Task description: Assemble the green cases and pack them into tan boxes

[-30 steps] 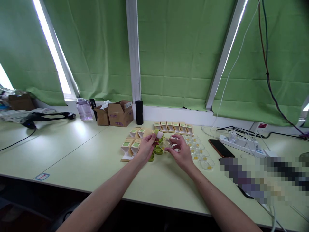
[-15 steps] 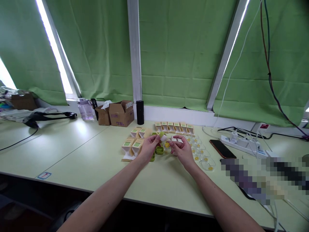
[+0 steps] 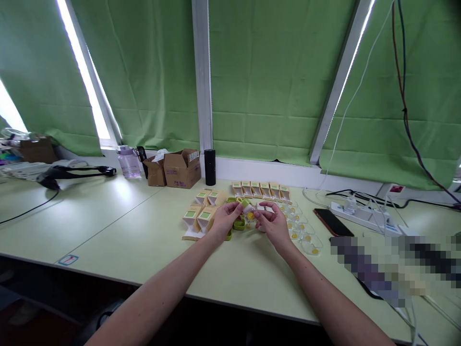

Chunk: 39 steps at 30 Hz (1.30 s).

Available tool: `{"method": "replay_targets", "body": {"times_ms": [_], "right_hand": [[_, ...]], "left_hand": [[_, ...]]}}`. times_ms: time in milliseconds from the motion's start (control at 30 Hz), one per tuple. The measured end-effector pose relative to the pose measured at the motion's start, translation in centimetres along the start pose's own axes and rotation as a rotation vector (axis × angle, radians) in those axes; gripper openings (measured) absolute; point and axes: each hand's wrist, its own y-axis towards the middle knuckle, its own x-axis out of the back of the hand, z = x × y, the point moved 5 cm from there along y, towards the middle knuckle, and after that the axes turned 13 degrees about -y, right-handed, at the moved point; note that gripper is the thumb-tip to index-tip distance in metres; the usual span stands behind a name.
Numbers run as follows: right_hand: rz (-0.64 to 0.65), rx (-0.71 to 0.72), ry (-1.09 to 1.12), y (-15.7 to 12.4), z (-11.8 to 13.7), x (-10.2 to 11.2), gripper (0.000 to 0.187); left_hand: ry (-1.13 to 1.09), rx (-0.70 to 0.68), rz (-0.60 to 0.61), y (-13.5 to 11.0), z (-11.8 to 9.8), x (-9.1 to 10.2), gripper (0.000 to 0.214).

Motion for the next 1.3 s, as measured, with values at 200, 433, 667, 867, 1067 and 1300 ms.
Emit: {"method": "replay_targets", "body": {"times_ms": [200, 433, 667, 867, 1067, 1300], "right_hand": [[-0.003, 0.012, 0.004, 0.04, -0.03, -0.02, 0.073], [-0.013, 0.013, 0.004, -0.07, 0.27, -0.01, 0.073], [-0.006, 0.022, 0.003, -0.06, 0.3, 0.0, 0.071], [0.012, 0.015, -0.004, -0.1, 0.15, -0.11, 0.071], [0.041, 0.024, -0.003, -0.23, 0.02, -0.31, 0.067], [0.151, 0.139, -0.059, -0.56, 0.49, -0.52, 0.058]], "left_hand": [[0.037, 0.011, -0.02, -0.31, -0.38, -0.17, 0.061], [0.062, 0.015, -0.006, -0.48, -0.65, -0.41, 0.06], [0.062, -0.001, 0.034, -0.74, -1.02, -0.76, 0.051], [0.053, 0.011, 0.05, -0.77, -1.02, -0.87, 0.053], [0.039, 0.016, 0.06, -0.87, -1.02, -0.92, 0.057], [0.075, -0.003, 0.057, -0.89, -0.93, -0.61, 0.052]]}}
